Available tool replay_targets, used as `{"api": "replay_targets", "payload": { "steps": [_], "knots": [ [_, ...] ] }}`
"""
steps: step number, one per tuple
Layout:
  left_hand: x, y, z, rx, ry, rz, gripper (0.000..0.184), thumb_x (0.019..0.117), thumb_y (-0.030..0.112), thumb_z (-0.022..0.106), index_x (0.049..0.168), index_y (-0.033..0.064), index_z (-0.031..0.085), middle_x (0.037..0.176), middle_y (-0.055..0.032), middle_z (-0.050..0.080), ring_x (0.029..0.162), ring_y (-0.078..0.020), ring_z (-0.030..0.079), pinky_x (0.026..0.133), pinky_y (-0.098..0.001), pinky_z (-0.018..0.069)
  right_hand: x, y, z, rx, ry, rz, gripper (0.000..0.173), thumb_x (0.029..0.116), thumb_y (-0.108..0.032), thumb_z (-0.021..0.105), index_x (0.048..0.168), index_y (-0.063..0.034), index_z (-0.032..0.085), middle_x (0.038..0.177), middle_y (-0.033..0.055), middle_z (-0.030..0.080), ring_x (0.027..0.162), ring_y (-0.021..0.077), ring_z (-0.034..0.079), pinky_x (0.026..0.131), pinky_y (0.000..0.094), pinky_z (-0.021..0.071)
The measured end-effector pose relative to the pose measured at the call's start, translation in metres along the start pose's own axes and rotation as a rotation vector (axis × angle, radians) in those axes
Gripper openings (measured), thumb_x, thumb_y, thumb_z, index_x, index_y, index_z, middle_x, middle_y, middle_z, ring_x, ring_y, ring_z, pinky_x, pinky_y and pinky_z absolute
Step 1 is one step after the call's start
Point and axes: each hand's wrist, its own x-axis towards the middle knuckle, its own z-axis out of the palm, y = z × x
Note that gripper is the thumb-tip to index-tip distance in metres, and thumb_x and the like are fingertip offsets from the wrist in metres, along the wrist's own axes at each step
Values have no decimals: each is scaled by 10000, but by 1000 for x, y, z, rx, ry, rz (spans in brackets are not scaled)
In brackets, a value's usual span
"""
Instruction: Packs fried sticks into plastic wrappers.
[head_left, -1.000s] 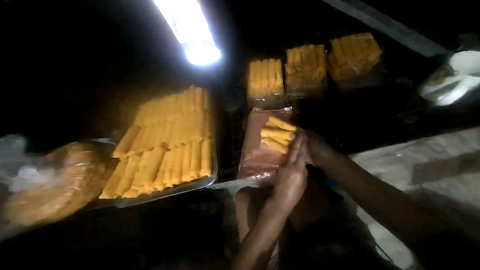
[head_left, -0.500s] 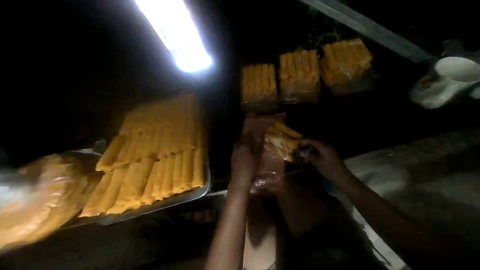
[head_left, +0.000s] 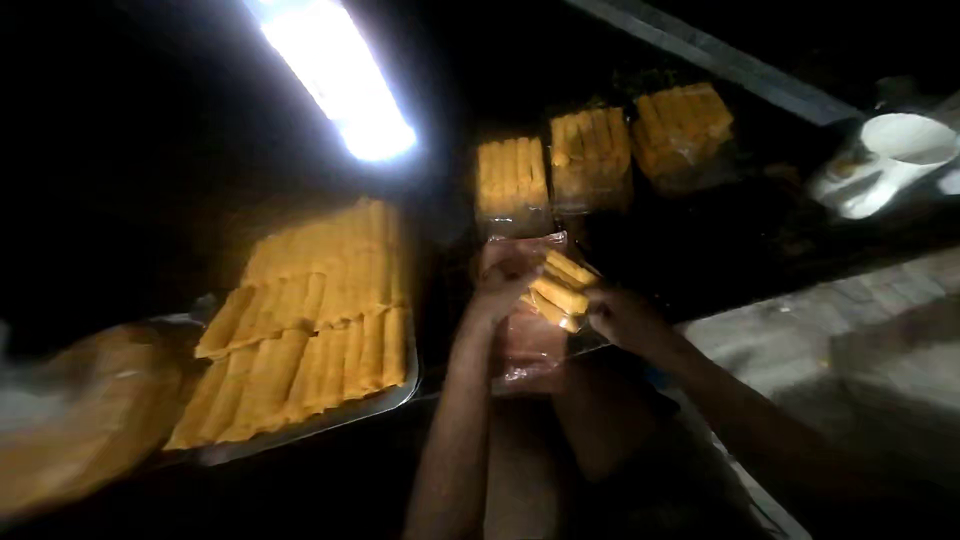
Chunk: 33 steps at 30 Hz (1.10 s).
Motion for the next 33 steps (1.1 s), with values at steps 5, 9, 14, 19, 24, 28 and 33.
{"api": "replay_targets", "payload": {
  "steps": [5,9,14,19,24,28,33],
  "knots": [
    [3,-4,6,-11,11,47,440,1020,332,627,1342,33,602,1232,-184,667,1100,-298,654,961,-513,527,2,2,1,17,64,23,475,1017,-189,608,1454,-17,535,1323,260,622,1199,387,625,1048,536,483],
    [3,-5,8,-17,24,57,413,1037,318,599,1342,41,596,1196,-173,677,1061,-275,664,935,-502,536,7,10,-3,82,77,-6,473,980,-195,675,1404,-12,571,1216,241,666,1086,356,664,981,531,520],
    [7,-2,5,-77,17,38,363,1078,230,516,1370,21,565,1191,-190,661,1021,-263,655,906,-460,537,6,12,-3,60,137,-7,386,1028,-164,590,1375,5,580,1179,242,681,1083,359,670,971,535,524],
    [10,14,5,-118,43,25,372,1076,209,512,1400,27,530,1266,-195,633,1108,-271,641,962,-468,526,9,-1,-10,-84,40,74,384,1065,-213,525,1401,-40,590,1245,253,662,1176,410,632,1015,603,475],
    [20,15,12,-173,67,111,442,996,228,663,1360,3,552,1203,-178,661,1047,-241,660,900,-442,558,9,9,-8,-119,5,-47,375,1023,-212,595,1349,-31,632,1232,238,675,1154,403,646,1006,607,483],
    [19,21,17,-121,102,93,438,947,186,706,1309,-24,577,1172,-208,657,1057,-281,647,918,-484,538,7,9,-9,-115,-51,-62,363,1035,-222,574,1338,-33,638,1196,230,686,1117,387,661,987,598,492],
    [16,22,19,-87,99,81,423,952,163,697,1298,-34,556,1138,-205,655,1037,-282,646,907,-478,537,8,13,-9,-81,-44,-49,370,1066,-218,516,1373,-36,614,1239,235,673,1163,380,646,1026,581,480]
  ]
}}
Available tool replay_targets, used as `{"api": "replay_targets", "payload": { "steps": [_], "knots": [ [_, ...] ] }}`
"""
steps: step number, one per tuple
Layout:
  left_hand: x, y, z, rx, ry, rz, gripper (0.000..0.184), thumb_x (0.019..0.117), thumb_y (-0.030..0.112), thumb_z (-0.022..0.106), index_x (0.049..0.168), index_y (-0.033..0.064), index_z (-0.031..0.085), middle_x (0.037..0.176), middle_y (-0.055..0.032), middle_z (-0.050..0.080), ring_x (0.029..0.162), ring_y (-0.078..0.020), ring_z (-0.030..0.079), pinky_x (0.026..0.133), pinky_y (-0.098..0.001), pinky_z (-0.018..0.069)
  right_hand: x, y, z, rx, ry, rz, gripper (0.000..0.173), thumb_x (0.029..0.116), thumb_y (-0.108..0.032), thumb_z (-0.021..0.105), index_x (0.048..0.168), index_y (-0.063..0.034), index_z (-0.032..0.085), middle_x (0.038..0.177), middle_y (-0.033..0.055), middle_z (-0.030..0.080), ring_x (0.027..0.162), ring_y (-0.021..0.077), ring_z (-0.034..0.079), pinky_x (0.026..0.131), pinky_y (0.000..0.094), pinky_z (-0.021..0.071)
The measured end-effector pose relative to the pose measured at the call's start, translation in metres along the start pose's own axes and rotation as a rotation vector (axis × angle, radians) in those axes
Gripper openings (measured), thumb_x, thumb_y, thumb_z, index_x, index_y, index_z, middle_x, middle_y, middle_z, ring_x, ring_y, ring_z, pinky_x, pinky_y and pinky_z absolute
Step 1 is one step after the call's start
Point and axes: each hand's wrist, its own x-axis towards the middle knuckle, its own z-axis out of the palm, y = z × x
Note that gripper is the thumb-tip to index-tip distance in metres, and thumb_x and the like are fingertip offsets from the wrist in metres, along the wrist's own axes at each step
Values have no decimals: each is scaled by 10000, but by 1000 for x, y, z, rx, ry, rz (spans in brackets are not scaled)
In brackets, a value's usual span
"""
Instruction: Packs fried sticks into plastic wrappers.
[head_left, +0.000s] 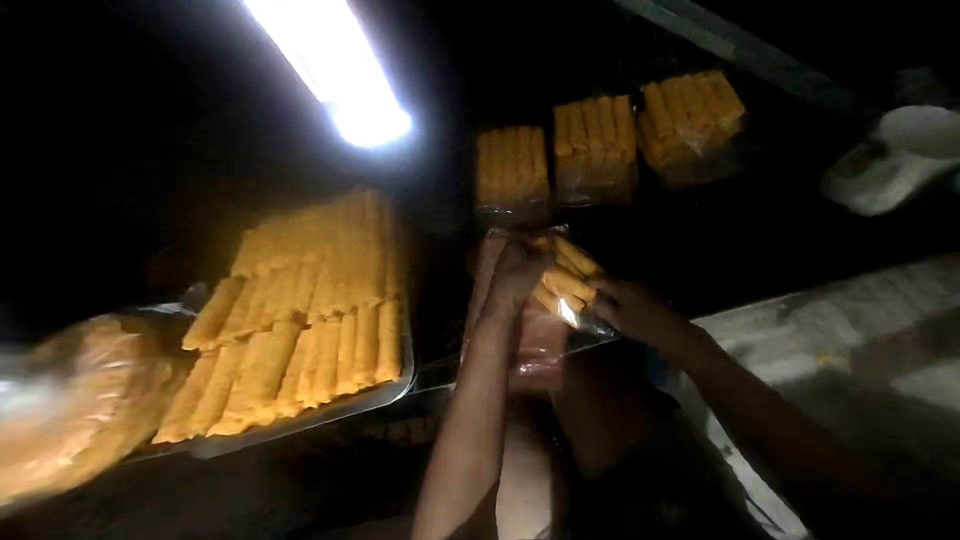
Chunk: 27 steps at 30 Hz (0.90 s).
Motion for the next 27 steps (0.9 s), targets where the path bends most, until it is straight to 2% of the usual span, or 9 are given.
{"api": "replay_targets", "payload": {
  "steps": [4,6,8,11,13,17,20,23,27],
  "knots": [
    [3,-18,-1,-70,8,47,397,947,208,706,1250,-19,587,1100,-187,668,995,-259,657,877,-465,552,-1,4,-2,75,-32,-5,376,1032,-255,601,1335,-38,646,1209,221,688,1125,354,663,1011,553,499],
    [0,-28,-3,-106,-28,65,411,978,256,683,1309,35,581,1143,-161,672,991,-235,661,859,-450,562,-1,5,-3,102,-64,1,387,1002,-271,650,1313,-42,661,1194,210,695,1108,339,669,1002,544,505],
    [-4,-31,-5,-114,-32,46,336,1006,285,644,1250,61,590,1084,-126,654,885,-188,620,759,-405,538,-3,4,-4,112,-69,6,415,994,-286,660,1343,-63,649,1191,202,697,1096,334,670,989,553,507],
    [-9,-25,-11,-87,-70,-1,371,1035,343,594,1262,52,561,1052,-120,630,809,-167,587,703,-372,514,-5,3,-3,140,-24,20,463,1030,-282,615,1440,-71,573,1237,218,677,1115,342,664,1001,544,504],
    [-16,-23,-18,-97,-135,-11,425,1016,322,627,1334,54,539,1111,-144,656,876,-199,631,765,-397,544,-4,4,-1,172,13,37,447,1058,-243,565,1466,-65,542,1239,233,670,1094,345,670,989,530,516],
    [-23,-29,-21,-119,-202,35,402,946,153,707,1286,30,532,1084,-133,632,880,-178,623,796,-384,554,-3,3,2,191,106,48,355,1074,-193,519,1366,-14,614,1126,225,698,982,321,687,921,510,538],
    [-18,-35,-18,-120,-179,63,397,924,173,743,1252,40,564,1063,-122,643,870,-182,631,775,-388,559,-3,3,3,152,124,43,344,1076,-202,507,1316,7,639,1111,234,701,985,338,690,919,531,539],
    [-17,-33,-13,-133,-158,73,376,936,184,733,1245,35,579,1083,-126,660,884,-193,648,771,-400,569,-3,0,-3,154,44,76,357,1088,-234,489,1323,-10,637,1121,226,697,1018,341,680,948,535,523],
    [-17,-33,-9,-139,-158,109,303,946,195,713,1176,38,593,993,-102,650,821,-160,621,740,-373,551,-2,4,-6,210,-17,65,341,1079,-225,518,1309,-2,636,1070,207,693,928,282,674,895,477,542]
  ]
}}
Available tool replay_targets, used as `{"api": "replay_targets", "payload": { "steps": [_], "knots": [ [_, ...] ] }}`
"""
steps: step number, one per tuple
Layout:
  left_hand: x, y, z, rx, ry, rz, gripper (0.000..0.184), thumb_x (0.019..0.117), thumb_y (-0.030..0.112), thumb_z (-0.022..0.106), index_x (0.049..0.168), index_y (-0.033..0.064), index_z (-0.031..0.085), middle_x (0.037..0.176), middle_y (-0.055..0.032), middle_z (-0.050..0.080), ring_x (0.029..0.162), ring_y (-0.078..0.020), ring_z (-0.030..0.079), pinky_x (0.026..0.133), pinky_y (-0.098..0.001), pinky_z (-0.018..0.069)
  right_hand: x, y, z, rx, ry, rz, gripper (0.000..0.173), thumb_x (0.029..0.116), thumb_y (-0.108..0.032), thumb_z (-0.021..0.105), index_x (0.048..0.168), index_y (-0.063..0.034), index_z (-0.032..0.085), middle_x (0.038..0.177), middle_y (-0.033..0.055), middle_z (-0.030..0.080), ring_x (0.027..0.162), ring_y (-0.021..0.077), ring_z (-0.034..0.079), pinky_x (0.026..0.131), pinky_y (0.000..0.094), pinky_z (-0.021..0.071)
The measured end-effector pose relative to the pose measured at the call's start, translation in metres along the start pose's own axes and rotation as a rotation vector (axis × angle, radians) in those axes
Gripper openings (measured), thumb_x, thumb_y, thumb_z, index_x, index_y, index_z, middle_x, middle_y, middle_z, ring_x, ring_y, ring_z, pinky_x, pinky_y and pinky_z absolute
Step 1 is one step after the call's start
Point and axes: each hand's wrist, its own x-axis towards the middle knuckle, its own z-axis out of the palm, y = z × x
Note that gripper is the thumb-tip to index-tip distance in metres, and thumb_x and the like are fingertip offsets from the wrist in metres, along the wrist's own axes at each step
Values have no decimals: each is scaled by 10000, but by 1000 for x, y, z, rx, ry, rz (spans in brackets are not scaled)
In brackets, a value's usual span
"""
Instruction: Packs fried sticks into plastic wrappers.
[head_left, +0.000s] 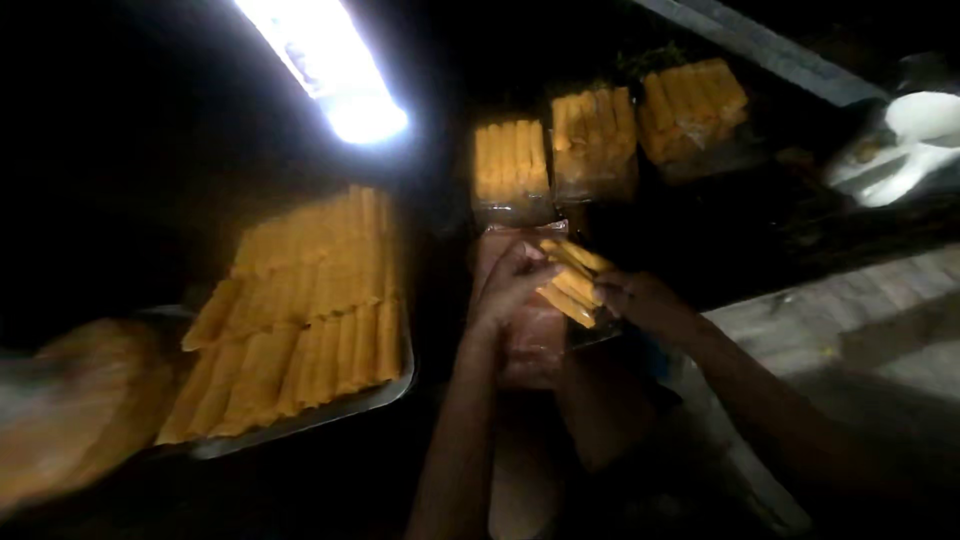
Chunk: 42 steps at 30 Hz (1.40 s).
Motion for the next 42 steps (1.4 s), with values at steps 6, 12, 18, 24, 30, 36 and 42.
{"api": "replay_targets", "payload": {
  "steps": [6,12,18,24,30,36,42],
  "knots": [
    [2,3,0,-24,-24,-16,259,937,107,689,1162,50,575,941,-82,629,749,-133,592,651,-322,530,-2,-2,8,-2,111,-14,344,1031,-266,615,1247,-3,666,1129,211,705,1030,331,688,946,544,532],
    [12,1,-2,-67,-4,0,319,936,20,659,1239,46,562,1048,-85,643,840,-119,618,730,-312,548,-7,11,2,18,58,-127,345,1021,-192,622,1298,14,625,1128,222,690,992,314,685,901,499,555],
    [22,15,3,46,88,-17,459,946,156,714,1328,-15,526,1168,-176,657,1028,-218,653,893,-411,554,-4,6,13,-79,188,-69,276,1037,-163,581,1254,-27,684,1125,207,712,1032,349,689,935,564,530],
    [26,23,11,227,146,-55,431,953,134,700,1323,-27,548,1190,-209,658,1087,-282,658,958,-467,535,-16,-1,24,-250,327,-54,277,1033,-203,589,1156,13,711,1060,236,720,1006,419,696,904,611,531],
    [-14,43,34,608,333,121,463,1008,293,637,1348,-13,563,1382,-258,558,1292,-428,536,1072,-626,421,-17,13,10,-229,649,-131,434,899,-286,783,1110,72,656,1101,274,656,1013,438,658,854,615,538],
    [-52,21,99,768,392,372,559,828,389,785,1163,-45,677,1157,-269,666,1086,-467,640,881,-617,513,-5,31,10,-391,638,-511,169,958,-105,638,1005,38,713,1104,223,698,1067,399,675,913,547,556],
    [-48,14,118,887,431,536,297,863,209,749,1057,-15,727,1026,-224,705,968,-435,677,788,-577,533,-47,34,25,-365,566,-414,198,966,-94,612,1056,41,725,1050,207,723,959,354,722,835,486,603]
  ]
}}
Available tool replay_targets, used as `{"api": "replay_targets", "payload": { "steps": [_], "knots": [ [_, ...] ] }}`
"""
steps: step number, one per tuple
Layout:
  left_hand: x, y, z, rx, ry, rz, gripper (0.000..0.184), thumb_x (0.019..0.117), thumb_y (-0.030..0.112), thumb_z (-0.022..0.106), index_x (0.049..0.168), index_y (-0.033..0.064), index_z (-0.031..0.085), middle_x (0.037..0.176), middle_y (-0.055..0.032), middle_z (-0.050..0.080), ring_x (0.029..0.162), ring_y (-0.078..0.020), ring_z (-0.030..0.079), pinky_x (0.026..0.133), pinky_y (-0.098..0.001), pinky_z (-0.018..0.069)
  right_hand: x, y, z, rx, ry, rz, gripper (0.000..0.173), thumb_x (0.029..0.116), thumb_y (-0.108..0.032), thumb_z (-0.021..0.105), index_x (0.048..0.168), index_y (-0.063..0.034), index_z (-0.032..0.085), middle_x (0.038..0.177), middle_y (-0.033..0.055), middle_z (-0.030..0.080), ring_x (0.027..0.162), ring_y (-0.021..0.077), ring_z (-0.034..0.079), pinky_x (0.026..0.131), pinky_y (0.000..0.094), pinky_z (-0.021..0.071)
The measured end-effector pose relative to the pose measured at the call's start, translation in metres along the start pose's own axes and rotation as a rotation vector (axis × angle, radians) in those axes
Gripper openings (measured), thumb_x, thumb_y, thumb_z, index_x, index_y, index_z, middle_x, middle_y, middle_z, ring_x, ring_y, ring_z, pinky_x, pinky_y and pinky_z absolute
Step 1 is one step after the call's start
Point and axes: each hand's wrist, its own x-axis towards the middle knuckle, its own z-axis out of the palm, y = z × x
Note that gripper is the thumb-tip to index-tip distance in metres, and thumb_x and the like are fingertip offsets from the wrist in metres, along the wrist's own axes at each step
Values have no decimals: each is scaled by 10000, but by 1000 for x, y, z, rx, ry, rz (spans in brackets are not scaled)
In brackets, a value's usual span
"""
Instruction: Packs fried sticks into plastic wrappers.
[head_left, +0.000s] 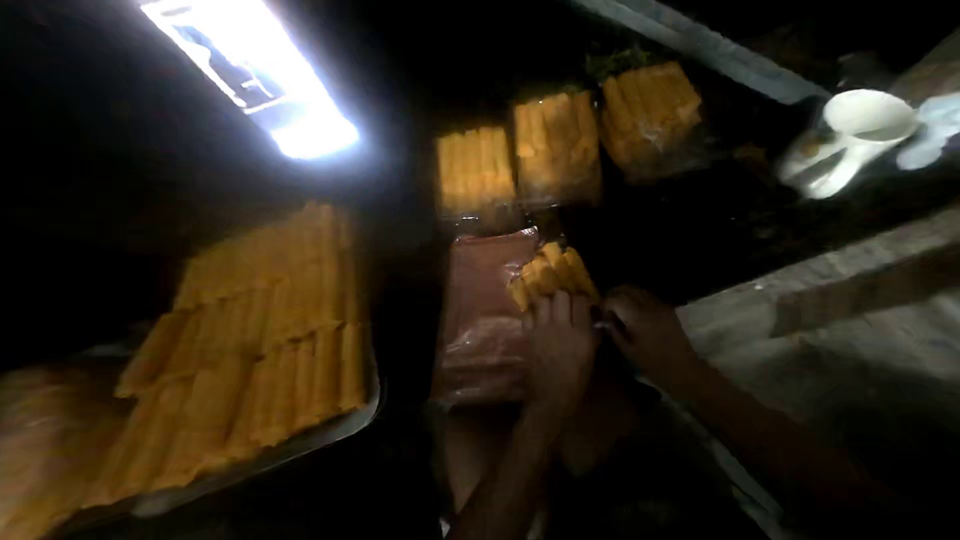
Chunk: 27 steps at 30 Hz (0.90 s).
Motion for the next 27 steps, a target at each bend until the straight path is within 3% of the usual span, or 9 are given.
{"api": "replay_targets", "payload": {
  "steps": [7,10,14,17,19,21,22,25,27],
  "knots": [
    [11,2,18,-51,-14,29,186,885,57,687,1053,11,751,1058,-212,712,988,-416,679,813,-561,541,-23,-4,-7,49,5,-5,189,929,-31,614,1056,49,729,1076,221,733,996,373,724,876,496,592],
    [12,1,21,-31,7,13,207,907,142,711,1057,4,745,1023,-208,706,961,-415,674,790,-564,538,-25,-5,-8,38,24,-22,164,935,-29,606,1018,49,724,1036,213,735,951,355,732,845,461,604],
    [0,0,9,-11,42,-19,271,896,233,736,1045,6,724,1021,-214,703,946,-435,680,766,-568,550,-26,-4,-9,52,19,-29,193,903,-23,625,1064,27,718,1020,205,727,927,353,727,822,463,606],
    [-18,-1,-3,7,48,-107,345,882,260,738,1045,-41,703,1020,-264,685,936,-468,671,790,-580,541,-15,4,1,3,72,-67,283,864,-115,696,1122,0,705,1093,223,710,1023,408,691,881,525,573],
    [-30,-3,-5,27,44,-162,350,871,241,741,1064,-47,690,1054,-271,678,959,-459,671,807,-572,547,-3,9,9,3,16,-92,384,880,-189,733,1228,-35,686,1260,227,668,1184,436,635,974,573,532],
    [-37,-5,-7,35,-2,-206,324,871,152,725,1111,-62,685,1102,-276,683,996,-449,683,837,-564,559,11,11,15,10,-62,-111,376,924,-174,705,1284,-69,674,1394,190,612,1328,417,551,1067,582,474],
    [-39,-4,-9,30,-33,-227,301,889,99,710,1135,-72,682,1119,-278,685,1016,-446,685,858,-560,561,16,12,19,19,-90,-120,355,950,-147,673,1296,-69,673,1413,181,601,1354,411,528,1094,587,447],
    [-41,-4,-11,20,-100,-267,270,922,38,649,1170,-67,676,1138,-271,686,1037,-425,694,871,-528,576,24,18,27,3,-59,-157,286,945,-38,632,1224,-39,699,1340,183,647,1305,382,580,1084,557,471],
    [-39,-3,-16,-22,-141,-300,273,934,17,632,1191,-70,663,1170,-277,672,1040,-417,694,858,-513,584,26,19,23,-17,-90,-102,314,931,7,627,1238,-14,685,1365,200,631,1318,393,572,1076,565,475]
  ]
}}
